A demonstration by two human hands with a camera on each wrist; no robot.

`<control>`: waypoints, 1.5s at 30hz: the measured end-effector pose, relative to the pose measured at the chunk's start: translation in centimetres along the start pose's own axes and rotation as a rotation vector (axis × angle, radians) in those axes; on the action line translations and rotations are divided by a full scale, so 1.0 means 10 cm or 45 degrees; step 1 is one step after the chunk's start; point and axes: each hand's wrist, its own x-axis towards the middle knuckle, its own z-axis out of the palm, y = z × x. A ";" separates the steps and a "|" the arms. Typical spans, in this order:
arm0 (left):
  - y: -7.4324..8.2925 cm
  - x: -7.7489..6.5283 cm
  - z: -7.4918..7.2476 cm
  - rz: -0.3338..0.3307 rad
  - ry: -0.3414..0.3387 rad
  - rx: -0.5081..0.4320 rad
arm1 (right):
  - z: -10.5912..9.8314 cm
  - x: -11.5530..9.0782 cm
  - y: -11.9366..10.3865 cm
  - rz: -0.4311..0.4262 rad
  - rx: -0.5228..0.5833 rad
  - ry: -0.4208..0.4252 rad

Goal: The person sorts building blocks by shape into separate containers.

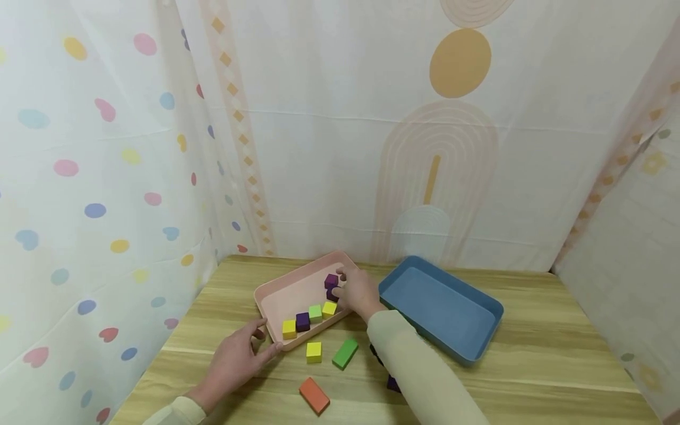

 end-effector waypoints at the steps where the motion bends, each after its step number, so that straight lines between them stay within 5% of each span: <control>1: 0.00 0.00 0.00 0.001 0.003 0.003 | -0.04 -0.02 0.00 -0.019 0.007 0.004; 6: -0.01 0.00 -0.01 -0.002 0.004 0.004 | -0.17 -0.20 0.07 -0.142 0.061 -0.001; 13: -0.01 0.01 -0.01 -0.002 -0.004 0.007 | -0.26 -0.58 0.21 -0.420 0.158 -0.147; 21: -0.02 0.01 -0.02 0.016 0.018 -0.010 | -0.19 -0.88 0.24 -0.449 0.299 -0.410; 31: -0.04 0.00 0.01 0.019 0.011 0.004 | 0.12 -0.86 0.12 -0.509 0.261 -0.523; 45: -0.02 -0.01 0.02 0.042 0.027 0.010 | 0.25 -0.78 -0.02 -0.564 0.209 -0.499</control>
